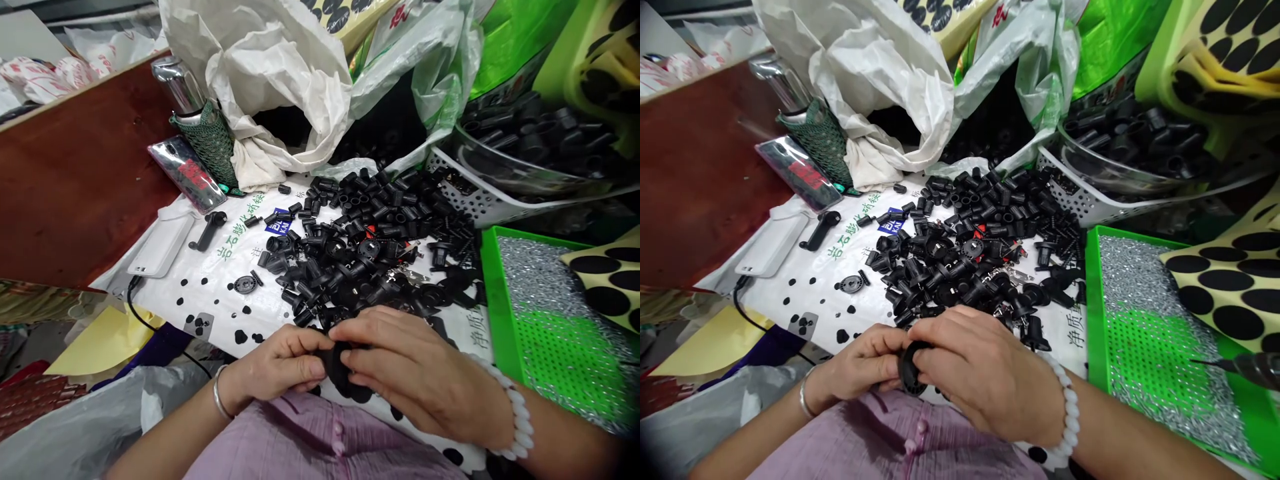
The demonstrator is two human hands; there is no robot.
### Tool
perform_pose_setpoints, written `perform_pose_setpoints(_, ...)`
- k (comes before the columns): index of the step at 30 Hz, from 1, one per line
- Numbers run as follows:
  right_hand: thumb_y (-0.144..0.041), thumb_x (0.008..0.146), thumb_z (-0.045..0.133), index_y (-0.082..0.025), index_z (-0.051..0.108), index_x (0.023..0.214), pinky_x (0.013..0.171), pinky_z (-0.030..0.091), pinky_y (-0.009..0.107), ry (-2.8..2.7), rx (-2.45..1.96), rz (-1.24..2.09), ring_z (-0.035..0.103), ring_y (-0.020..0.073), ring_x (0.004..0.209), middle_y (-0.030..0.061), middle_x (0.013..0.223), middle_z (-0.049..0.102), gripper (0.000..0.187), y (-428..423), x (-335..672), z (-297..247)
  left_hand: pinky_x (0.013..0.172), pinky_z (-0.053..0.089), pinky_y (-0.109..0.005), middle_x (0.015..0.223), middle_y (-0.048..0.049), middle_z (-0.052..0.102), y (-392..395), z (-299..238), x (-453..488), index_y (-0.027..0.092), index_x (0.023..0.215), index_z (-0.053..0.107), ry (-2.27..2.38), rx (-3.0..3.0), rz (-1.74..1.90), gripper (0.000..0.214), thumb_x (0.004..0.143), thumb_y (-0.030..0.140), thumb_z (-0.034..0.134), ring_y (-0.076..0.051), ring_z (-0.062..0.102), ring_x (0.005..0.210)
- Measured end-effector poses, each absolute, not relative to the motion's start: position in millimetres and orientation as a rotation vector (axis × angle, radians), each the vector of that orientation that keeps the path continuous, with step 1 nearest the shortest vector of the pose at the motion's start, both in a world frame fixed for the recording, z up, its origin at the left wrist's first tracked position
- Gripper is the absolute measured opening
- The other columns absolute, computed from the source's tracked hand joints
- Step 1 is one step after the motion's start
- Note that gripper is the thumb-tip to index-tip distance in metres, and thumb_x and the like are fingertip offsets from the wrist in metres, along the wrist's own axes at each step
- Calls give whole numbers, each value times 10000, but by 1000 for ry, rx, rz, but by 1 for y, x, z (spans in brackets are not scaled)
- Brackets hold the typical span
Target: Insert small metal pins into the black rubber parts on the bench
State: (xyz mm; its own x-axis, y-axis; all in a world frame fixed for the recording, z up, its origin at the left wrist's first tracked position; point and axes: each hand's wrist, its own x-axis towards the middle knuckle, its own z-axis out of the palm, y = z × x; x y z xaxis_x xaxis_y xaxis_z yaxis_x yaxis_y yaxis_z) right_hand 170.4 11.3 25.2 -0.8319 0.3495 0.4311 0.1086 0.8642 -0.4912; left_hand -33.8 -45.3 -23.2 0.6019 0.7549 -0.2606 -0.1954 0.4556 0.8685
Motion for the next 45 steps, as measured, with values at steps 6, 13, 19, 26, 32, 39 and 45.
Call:
perform_pose_setpoints(6, -108, 859, 446, -130, 533, 919, 762, 500, 252, -2357, -452, 637, 586, 151, 931, 116, 988, 609, 108, -1, 172, 16, 514, 355, -184, 665, -10, 508, -45, -9, -35, 96, 911, 602, 884, 1390, 700, 337, 855, 411, 493, -84, 432, 562)
perform_pose_setpoints(13, -122, 867, 428, -134, 528, 973, 742, 506, 256, -2288, -535, 555, 598, 150, 893, 102, 947, 617, 147, -9, 178, 8, 622, 434, -231, 740, -70, 610, -43, -4, -29, 116, 1043, 538, 957, 2105, 914, 283, 905, 329, 412, -143, 548, 657)
perform_pose_setpoints(19, -168, 903, 395, -144, 538, 956, 676, 514, 245, -2433, -488, 519, 610, 146, 842, 97, 934, 630, 154, -4, 182, 20, 548, 387, -182, 690, -34, 567, -35, -1, -31, 90, 931, 591, 795, 1711, 703, 306, 891, 349, 433, -97, 479, 581)
perform_pose_setpoints(26, -141, 899, 357, -201, 549, 837, 556, 526, 177, -2369, -574, 674, 620, 101, 592, 18, 695, 660, 211, -8, 165, 40, 405, 266, -187, 499, 44, 382, -38, -8, -33, 98, 758, 587, 506, 1032, 417, 445, 768, 541, 546, -62, 313, 428)
perform_pose_setpoints(32, -131, 897, 305, -154, 562, 882, 590, 523, 263, -2515, -308, 429, 629, 161, 719, 98, 826, 659, 258, -2, 176, 27, 563, 396, -230, 682, -47, 541, -45, -7, -29, 103, 921, 602, 769, 1583, 680, 361, 868, 424, 444, -125, 475, 600)
perform_pose_setpoints(39, -77, 835, 442, -123, 528, 1044, 799, 503, 267, -2416, -487, 547, 571, 161, 968, 121, 1043, 602, 230, 0, 183, 7, 581, 431, -229, 699, -66, 602, -45, -12, -23, 112, 998, 568, 1054, 2014, 975, 318, 909, 353, 380, -135, 534, 611)
perform_pose_setpoints(45, -361, 795, 608, -120, 430, 1198, 714, 527, 273, -2299, -775, 808, 581, 166, 851, 111, 1009, 573, 502, -4, 174, 13, 615, 440, -226, 782, -69, 622, -44, -20, -22, 124, 1030, 556, 1099, 1914, 1029, 254, 892, 299, 434, -138, 562, 676)
